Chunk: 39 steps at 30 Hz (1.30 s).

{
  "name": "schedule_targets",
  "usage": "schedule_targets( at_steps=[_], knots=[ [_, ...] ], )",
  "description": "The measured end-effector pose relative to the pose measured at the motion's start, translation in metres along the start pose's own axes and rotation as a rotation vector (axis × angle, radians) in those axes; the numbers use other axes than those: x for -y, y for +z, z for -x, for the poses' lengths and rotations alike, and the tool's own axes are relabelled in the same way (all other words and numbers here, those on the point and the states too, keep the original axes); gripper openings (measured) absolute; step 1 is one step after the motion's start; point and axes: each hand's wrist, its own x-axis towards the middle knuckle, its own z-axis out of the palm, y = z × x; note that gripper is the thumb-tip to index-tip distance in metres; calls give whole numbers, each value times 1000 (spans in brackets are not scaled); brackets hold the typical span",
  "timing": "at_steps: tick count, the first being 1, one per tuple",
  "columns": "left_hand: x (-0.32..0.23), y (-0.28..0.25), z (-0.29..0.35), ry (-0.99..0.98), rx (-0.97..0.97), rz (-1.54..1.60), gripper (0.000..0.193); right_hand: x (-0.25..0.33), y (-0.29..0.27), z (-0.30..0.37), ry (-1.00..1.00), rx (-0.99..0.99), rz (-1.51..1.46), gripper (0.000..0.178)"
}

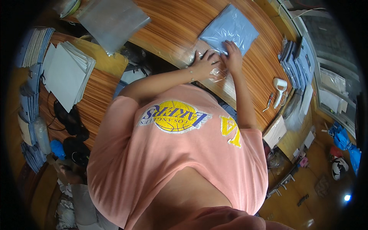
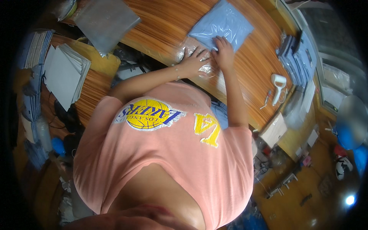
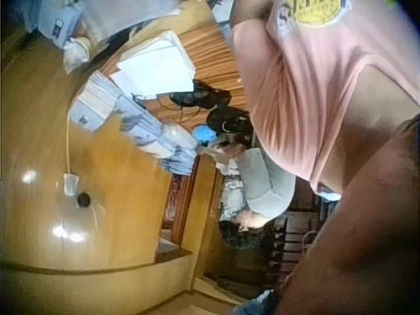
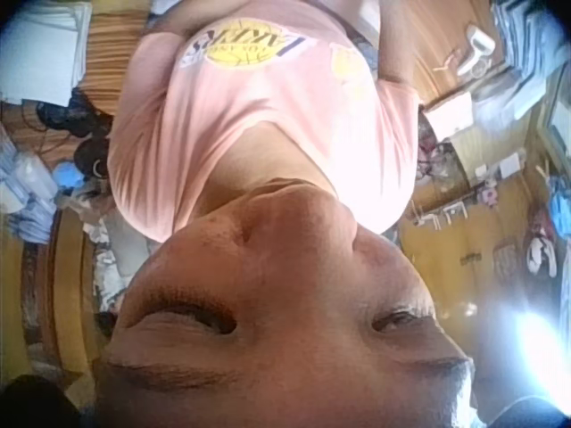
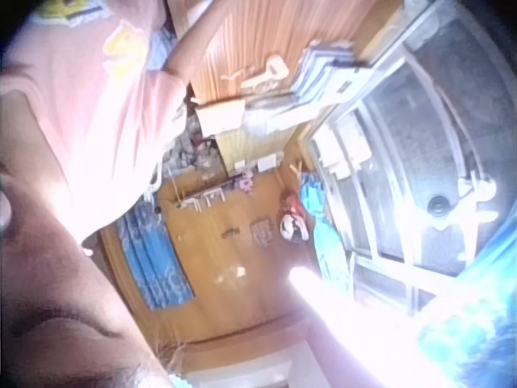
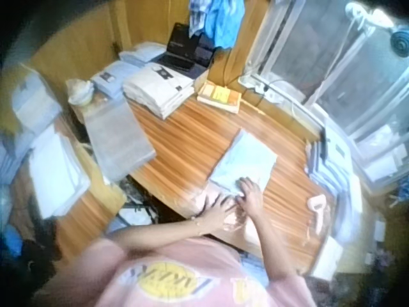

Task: The person folds two shirts by hand using a cardboard guide and places each into a plastic bag.

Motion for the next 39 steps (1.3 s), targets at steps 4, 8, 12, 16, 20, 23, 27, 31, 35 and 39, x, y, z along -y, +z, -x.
schedule_targets(
  at_steps=[4, 8, 12, 16, 20, 23, 27, 31, 35, 39],
  knots=[
    [36, -29, 28, -24, -60, -47, 52, 9, -2, 5, 98, 4, -27, 51],
    [64, -61, 35, -98, 96, 137, 35, 68, -16, 9, 179, -202, 178, 44],
    [96, -61, 13, -245, -40, 550, 22, 106, 30, 27, 52, -155, -252, 26],
    [128, -39, -2, 63, -265, 485, 17, 142, 53, 15, 284, -139, -257, 16],
    [131, -25, 2, 93, -216, 423, 14, 156, 65, 9, 348, -162, -296, 10],
    [132, -22, 3, 122, -202, 413, 16, 162, 71, 3, 390, -188, -308, 10],
    [135, -19, 4, 166, -236, 365, 18, 164, 77, -1, 354, -235, -254, 10],
    [137, -21, 6, 171, -228, 393, 20, 169, 80, 2, 379, -275, -270, 9],
    [135, -25, 7, 178, -217, 409, 20, 169, 83, 2, 440, -246, -373, 9],
    [137, -23, 7, 217, -233, 396, 21, 166, 80, 1, 404, -233, -389, 8]
  ],
)
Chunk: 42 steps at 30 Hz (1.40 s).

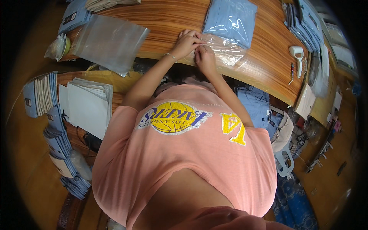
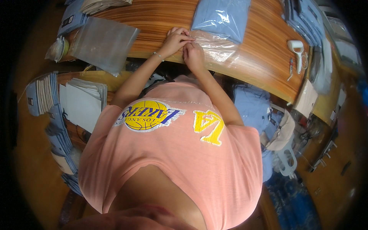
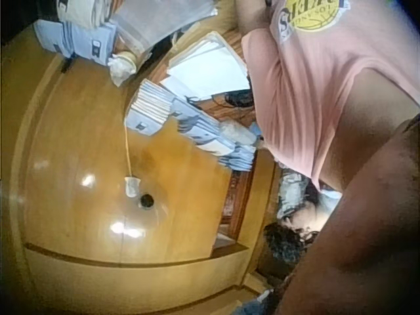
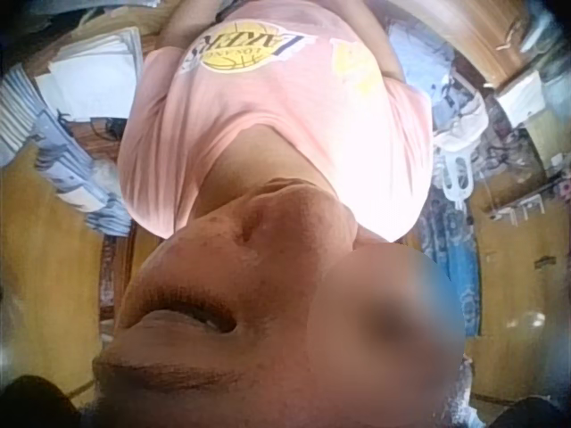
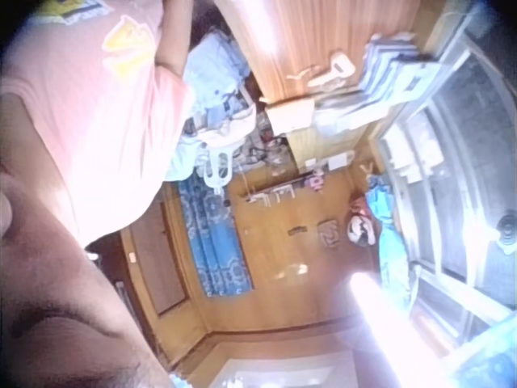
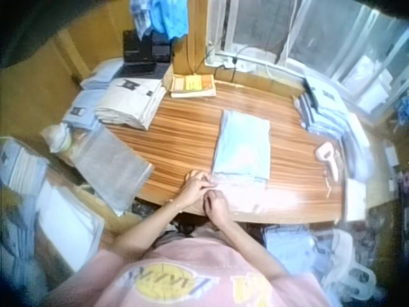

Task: The person folds two shirts by hand using a cardboard guide and places each into a plastic bag.

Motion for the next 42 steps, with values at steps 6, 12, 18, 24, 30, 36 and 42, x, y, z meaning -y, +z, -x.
schedule_targets(
  at_steps=[6, 12, 18, 24, 30, 36, 42],
  knots=[
    [-7, -6, 0, -22, 31, 4, 20, -19, -75, 87, 115, -64, 19, 7],
    [1, -11, -2, 12, -83, 214, 19, -129, -151, 388, 752, -108, 490, 27],
    [18, -35, -35, 293, 9, -158, 18, -110, -163, 162, 312, -444, 370, 18],
    [23, -45, -48, 525, 108, -298, 19, -122, -214, 85, 555, 642, 290, 16],
    [20, -43, -43, 533, 166, -314, 17, -115, -243, 79, 881, 426, -616, 21],
    [26, -35, -46, 542, 187, -249, 19, -117, -190, 17, -234, 38, 353, 13],
    [28, -42, -51, 613, 271, -319, 17, -136, -182, 4, -457, 175, 469, 15]
  ],
)
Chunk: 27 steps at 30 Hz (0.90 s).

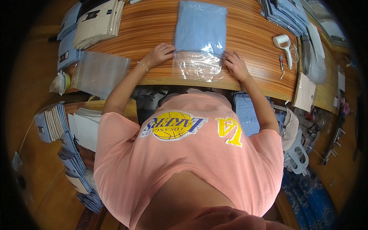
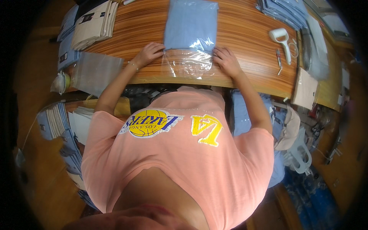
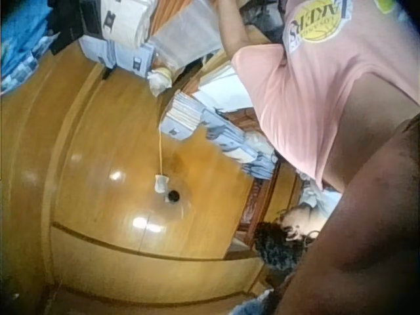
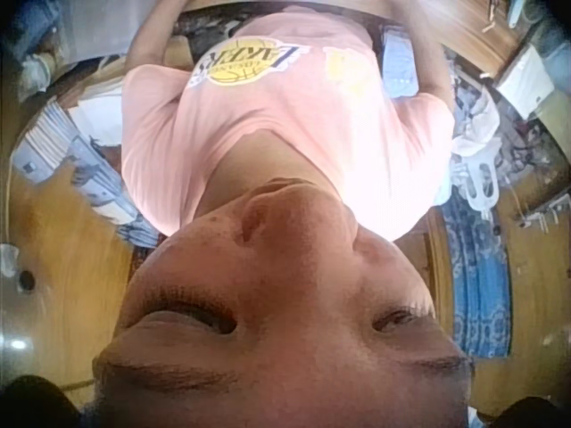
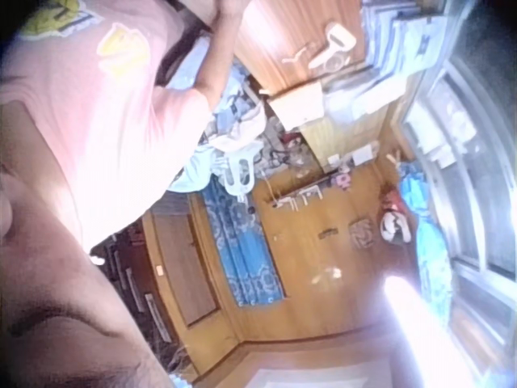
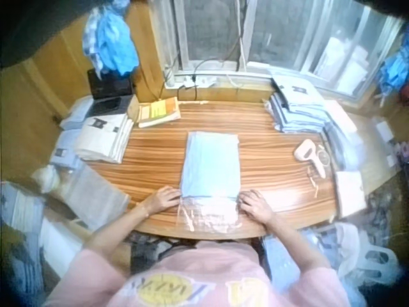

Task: The person folds two shirts by hand using a cardboard guide and places each into a plastic bag.

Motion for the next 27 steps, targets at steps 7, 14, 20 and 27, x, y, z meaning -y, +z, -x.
schedule_targets(
  at_steps=[7, 14, 20, 27],
  knots=[
    [6, 7, -3, 10, 4, 132, 15, -4, 7, 0, -15, 46, -39, 17],
    [-8, 5, -8, -23, 68, 16, 23, 16, 2, -8, 64, 108, -31, 12],
    [-16, 4, -8, -370, -48, 316, 22, 19, 6, -15, 329, 28, -262, 12],
    [-20, 11, -52, -944, -377, 545, 33, -1, 24, -43, 811, -243, -454, 30]
  ],
)
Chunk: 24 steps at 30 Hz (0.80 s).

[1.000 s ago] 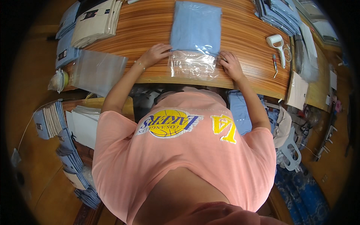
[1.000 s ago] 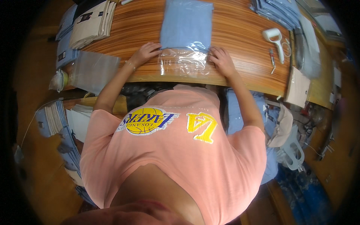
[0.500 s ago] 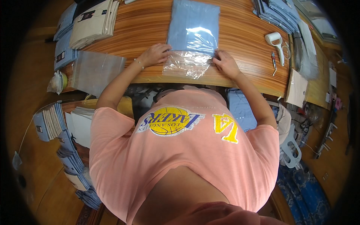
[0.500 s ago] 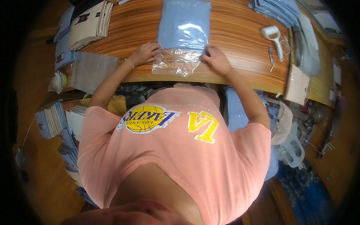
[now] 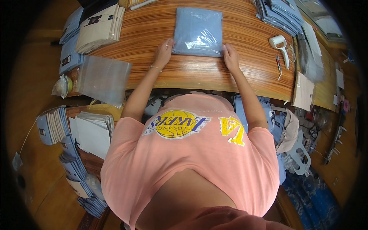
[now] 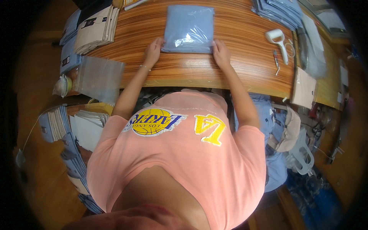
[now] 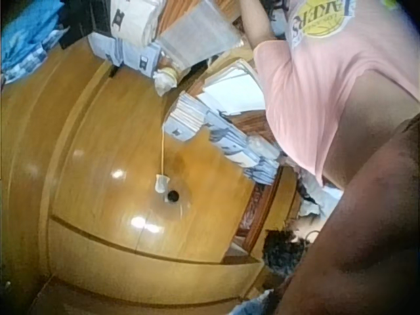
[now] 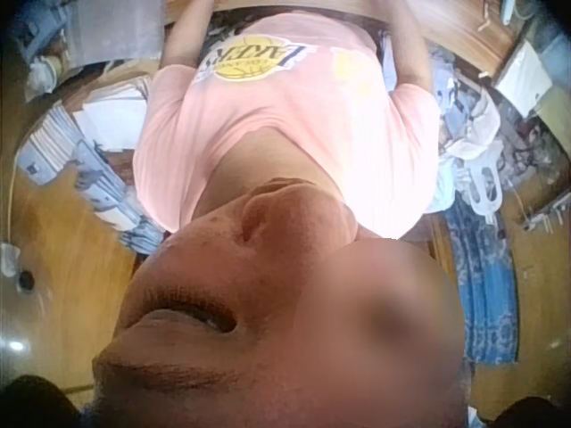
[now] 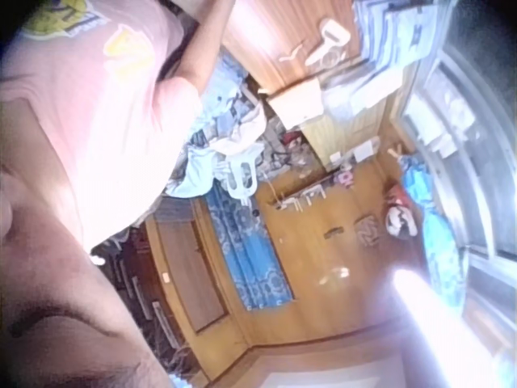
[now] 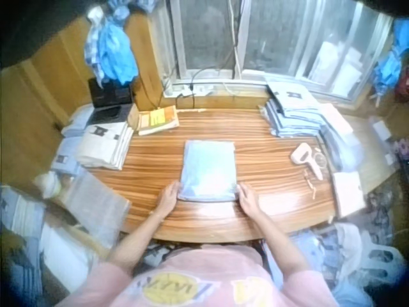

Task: The person folds two shirts by hand using a cardboard guide and places each into a plastic bag.

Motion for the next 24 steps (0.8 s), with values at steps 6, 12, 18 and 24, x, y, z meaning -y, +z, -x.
schedule_targets(
  at_steps=[6, 12, 18, 24],
  knots=[
    [-10, 18, -10, -72, -177, -139, 31, -2, 14, -10, 254, -58, -67, 36],
    [-10, 23, -13, -49, -227, -168, 28, -6, 22, -17, 367, -75, -32, 38],
    [-1, 23, -18, -67, -185, -228, 20, 7, 20, -25, 410, -82, 103, 35],
    [-5, 22, -27, -138, -118, -226, 15, 22, 26, -28, 391, -158, 273, 26]
  ],
)
